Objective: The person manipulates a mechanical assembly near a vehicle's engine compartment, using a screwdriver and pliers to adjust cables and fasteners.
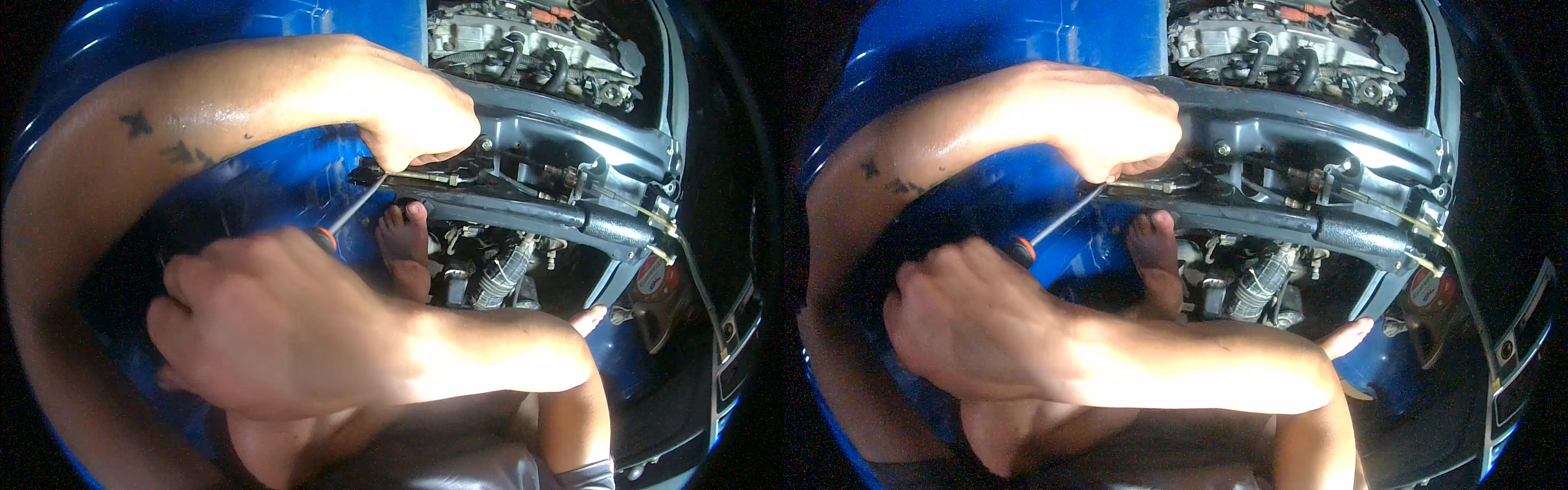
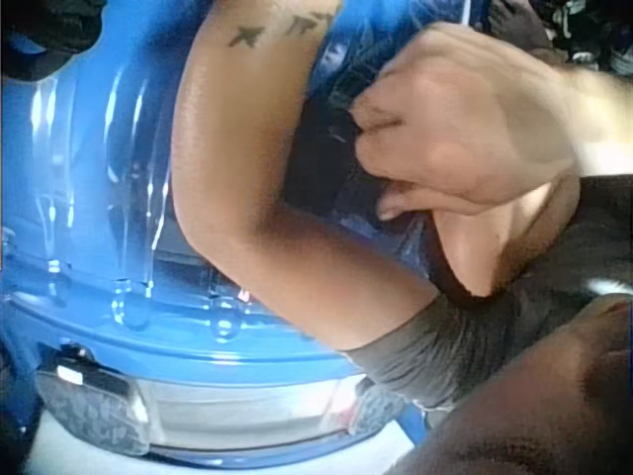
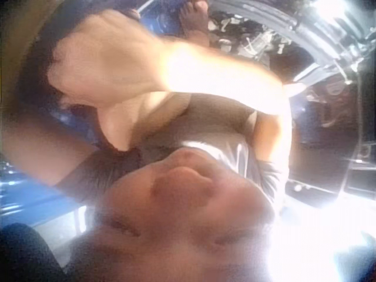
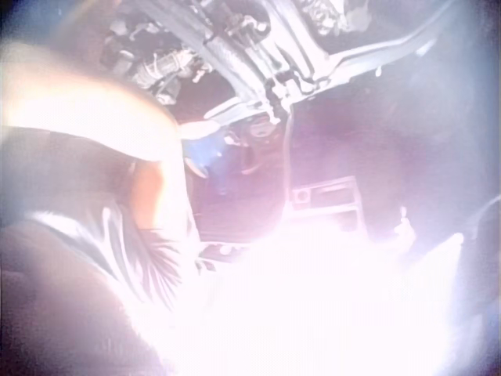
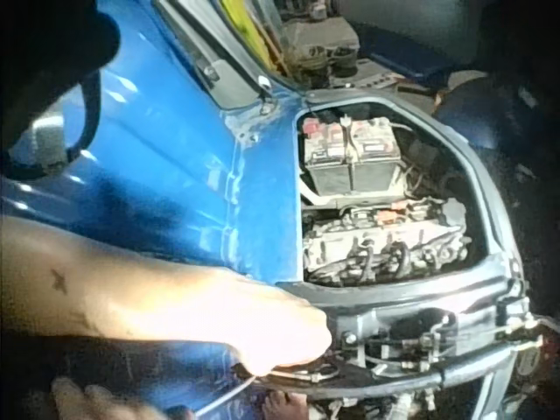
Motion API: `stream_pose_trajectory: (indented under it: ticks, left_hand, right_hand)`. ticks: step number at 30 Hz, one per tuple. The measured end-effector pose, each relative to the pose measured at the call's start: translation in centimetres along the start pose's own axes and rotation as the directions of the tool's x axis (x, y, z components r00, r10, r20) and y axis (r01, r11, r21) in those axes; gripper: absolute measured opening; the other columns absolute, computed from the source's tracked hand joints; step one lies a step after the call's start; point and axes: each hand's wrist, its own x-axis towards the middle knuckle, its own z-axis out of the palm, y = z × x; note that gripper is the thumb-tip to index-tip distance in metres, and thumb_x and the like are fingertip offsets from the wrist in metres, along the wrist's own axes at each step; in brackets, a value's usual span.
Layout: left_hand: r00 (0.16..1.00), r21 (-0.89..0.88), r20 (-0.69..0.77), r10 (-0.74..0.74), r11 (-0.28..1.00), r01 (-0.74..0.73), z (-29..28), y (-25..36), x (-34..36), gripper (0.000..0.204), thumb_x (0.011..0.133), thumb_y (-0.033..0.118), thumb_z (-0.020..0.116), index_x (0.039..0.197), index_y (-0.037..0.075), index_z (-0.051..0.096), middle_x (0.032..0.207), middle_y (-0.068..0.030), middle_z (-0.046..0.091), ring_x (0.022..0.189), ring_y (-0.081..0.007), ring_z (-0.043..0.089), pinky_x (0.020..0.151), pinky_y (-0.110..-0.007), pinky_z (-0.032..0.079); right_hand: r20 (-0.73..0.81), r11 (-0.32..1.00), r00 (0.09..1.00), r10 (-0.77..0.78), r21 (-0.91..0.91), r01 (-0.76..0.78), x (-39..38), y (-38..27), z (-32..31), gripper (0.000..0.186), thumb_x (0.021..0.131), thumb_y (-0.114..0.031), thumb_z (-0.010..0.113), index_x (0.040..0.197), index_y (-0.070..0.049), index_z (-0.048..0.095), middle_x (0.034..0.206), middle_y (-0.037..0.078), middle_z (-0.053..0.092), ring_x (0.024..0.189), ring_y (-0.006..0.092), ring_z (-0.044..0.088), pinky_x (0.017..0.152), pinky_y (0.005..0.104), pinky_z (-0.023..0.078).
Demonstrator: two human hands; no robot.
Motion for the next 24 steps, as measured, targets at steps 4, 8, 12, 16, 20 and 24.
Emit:
stream_pose_trajectory:
  ticks: [4,8,12,16,20,24]
  left_hand:
    - [0.997,0.128,0.075,-0.034,0.991,0.024,-0.4,0.8,0.6,0.005,0.055,-0.002,0.062,0.060,-0.001,0.060,0.057,-0.0164,0.057,0.058,-0.0323,0.059,0.052,-0.041,0.045]
    - [0.996,0.184,0.071,-0.056,0.982,0.042,-0.8,1.4,0.7,0.006,0.055,-0.002,0.063,0.061,-0.002,0.060,0.059,-0.0174,0.058,0.060,-0.0343,0.060,0.054,-0.043,0.047]
    - [0.992,0.304,0.015,-0.129,0.945,0.118,-2.0,4.7,0.8,0.009,0.057,-0.003,0.066,0.066,-0.003,0.063,0.065,-0.0183,0.062,0.067,-0.0353,0.064,0.058,-0.043,0.051]
    - [0.991,0.349,0.103,-0.091,0.936,0.050,-2.7,4.7,1.2,0.013,0.060,-0.002,0.067,0.073,-0.002,0.066,0.072,-0.0194,0.065,0.073,-0.0358,0.065,0.062,-0.043,0.053]
    - [0.983,0.301,0.156,-0.100,0.952,0.050,-1.7,3.2,2.2,0.013,0.061,-0.001,0.066,0.075,-0.003,0.066,0.074,-0.0201,0.066,0.074,-0.0359,0.066,0.064,-0.043,0.054]
    - [0.979,0.244,0.161,-0.127,0.966,0.086,-2.8,4.3,1.6,0.013,0.063,0.000,0.065,0.076,-0.004,0.066,0.075,-0.0198,0.066,0.076,-0.0357,0.066,0.064,-0.044,0.053]
  right_hand:
    - [-0.006,1.000,1.000,0.007,-0.015,-0.007,0.6,0.8,1.1,0.019,0.074,-0.026,0.067,0.077,-0.007,0.065,0.073,0.010,0.061,0.065,0.0287,0.062,0.054,0.0392,0.051]
    - [-0.045,0.999,0.999,0.008,-0.037,-0.010,1.1,1.2,1.8,0.017,0.073,-0.024,0.066,0.076,-0.007,0.066,0.073,0.011,0.062,0.065,0.0291,0.062,0.056,0.0395,0.051]
    - [-0.083,0.999,0.996,0.011,-0.044,-0.014,1.1,1.7,2.0,0.016,0.073,-0.022,0.065,0.075,-0.006,0.066,0.072,0.012,0.062,0.065,0.0295,0.063,0.057,0.0398,0.052]
    - [-0.076,1.000,0.997,0.006,-0.029,-0.008,1.4,1.5,2.3,0.015,0.072,-0.021,0.065,0.074,-0.006,0.067,0.072,0.012,0.063,0.066,0.0299,0.063,0.059,0.0401,0.052]
    - [-0.050,1.000,0.999,0.002,-0.022,-0.003,1.5,1.1,1.8,0.014,0.072,-0.019,0.064,0.073,-0.005,0.067,0.071,0.013,0.064,0.066,0.0303,0.064,0.061,0.0404,0.052]
    - [-0.011,1.000,1.000,0.013,-0.016,-0.013,1.5,1.0,1.3,0.013,0.071,-0.017,0.063,0.072,-0.005,0.068,0.071,0.014,0.064,0.067,0.0307,0.064,0.062,0.0408,0.052]
